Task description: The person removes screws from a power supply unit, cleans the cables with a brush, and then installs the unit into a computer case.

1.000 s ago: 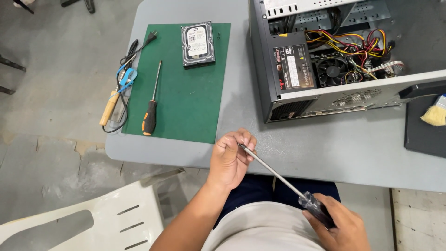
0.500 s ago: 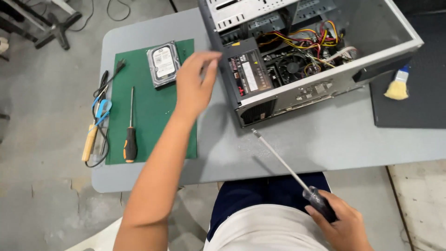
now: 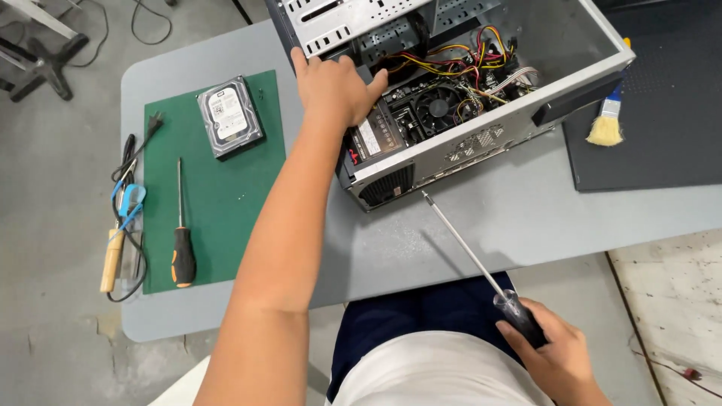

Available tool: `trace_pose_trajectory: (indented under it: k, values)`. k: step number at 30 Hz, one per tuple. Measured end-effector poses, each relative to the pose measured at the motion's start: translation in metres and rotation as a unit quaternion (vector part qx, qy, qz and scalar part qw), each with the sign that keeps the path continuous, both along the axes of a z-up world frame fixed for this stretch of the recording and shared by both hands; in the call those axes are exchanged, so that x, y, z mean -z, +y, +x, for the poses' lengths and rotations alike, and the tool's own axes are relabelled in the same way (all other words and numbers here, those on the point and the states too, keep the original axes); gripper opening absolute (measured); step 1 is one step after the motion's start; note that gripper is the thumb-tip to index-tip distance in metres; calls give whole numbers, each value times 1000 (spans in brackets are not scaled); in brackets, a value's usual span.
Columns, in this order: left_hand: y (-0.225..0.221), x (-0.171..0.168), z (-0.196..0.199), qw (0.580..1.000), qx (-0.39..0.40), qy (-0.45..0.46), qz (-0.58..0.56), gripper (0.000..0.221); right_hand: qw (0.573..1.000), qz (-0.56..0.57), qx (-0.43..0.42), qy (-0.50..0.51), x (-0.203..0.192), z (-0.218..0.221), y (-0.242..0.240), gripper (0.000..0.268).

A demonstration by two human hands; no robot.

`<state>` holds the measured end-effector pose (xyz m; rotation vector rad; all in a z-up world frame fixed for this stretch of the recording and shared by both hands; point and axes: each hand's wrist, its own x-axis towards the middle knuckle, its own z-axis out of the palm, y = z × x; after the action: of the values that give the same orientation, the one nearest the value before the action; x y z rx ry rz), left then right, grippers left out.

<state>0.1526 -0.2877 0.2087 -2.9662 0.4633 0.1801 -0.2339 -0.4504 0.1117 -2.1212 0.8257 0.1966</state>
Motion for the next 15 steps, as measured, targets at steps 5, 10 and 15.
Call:
trace_pose_trajectory:
  k: [5,10,15]
  values:
    - [0,-2,0,999,-16,-14,-46,74,998,-37,-37,-28,-3,11,3,35]
    - [2,0,0,998,-3,-45,-54,74,999,-26,-15,36,-10,20,7,36]
    - [-5,2,-1,998,-37,-41,-40,71,997,-63,-52,-3,1,22,7,41]
